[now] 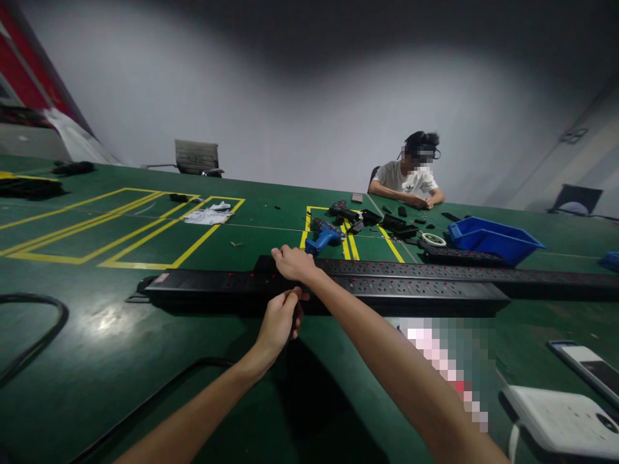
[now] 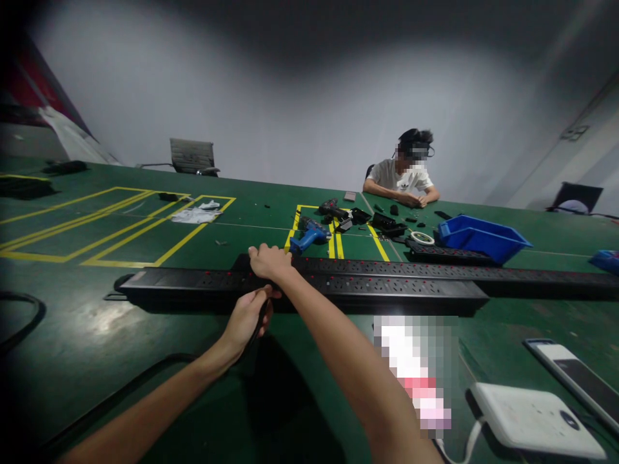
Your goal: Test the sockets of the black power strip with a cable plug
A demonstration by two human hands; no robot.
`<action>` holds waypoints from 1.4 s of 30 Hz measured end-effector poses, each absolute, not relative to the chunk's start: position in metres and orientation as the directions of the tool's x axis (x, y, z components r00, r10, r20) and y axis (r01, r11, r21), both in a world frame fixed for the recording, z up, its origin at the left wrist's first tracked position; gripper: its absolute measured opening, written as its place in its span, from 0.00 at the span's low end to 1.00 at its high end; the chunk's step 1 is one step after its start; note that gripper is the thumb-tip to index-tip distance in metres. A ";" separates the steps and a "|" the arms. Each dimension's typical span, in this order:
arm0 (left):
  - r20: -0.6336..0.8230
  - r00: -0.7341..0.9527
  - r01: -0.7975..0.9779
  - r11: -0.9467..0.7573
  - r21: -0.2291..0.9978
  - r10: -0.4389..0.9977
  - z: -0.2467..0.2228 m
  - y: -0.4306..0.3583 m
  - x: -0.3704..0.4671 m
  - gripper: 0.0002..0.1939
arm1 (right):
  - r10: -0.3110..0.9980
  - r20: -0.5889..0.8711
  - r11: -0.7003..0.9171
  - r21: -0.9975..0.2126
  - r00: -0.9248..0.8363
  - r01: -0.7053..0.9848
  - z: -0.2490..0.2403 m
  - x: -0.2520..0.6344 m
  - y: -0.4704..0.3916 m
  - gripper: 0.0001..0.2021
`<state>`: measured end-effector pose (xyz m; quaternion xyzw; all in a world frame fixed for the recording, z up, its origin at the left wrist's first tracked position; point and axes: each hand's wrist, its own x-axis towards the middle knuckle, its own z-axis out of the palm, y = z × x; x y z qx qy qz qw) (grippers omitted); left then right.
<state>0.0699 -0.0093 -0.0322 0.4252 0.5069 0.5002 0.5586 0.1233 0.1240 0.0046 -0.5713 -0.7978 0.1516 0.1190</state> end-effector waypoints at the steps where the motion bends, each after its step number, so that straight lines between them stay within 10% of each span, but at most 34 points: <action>1: -0.134 -0.021 -0.134 0.130 0.982 0.991 -0.033 -0.009 0.071 0.26 | 0.947 0.025 0.306 -0.365 -0.319 0.879 0.004 0.122 0.123 0.31; 21: -0.292 0.029 -0.260 0.289 0.921 0.956 -0.019 -0.001 0.067 0.22 | 0.934 0.040 0.349 -0.307 -0.355 0.885 0.004 0.121 0.125 0.26; 42: -0.155 -0.067 -0.110 0.147 0.983 0.986 -0.034 0.001 0.075 0.19 | 0.914 0.082 0.404 -0.250 -0.396 0.880 0.001 0.128 0.121 0.18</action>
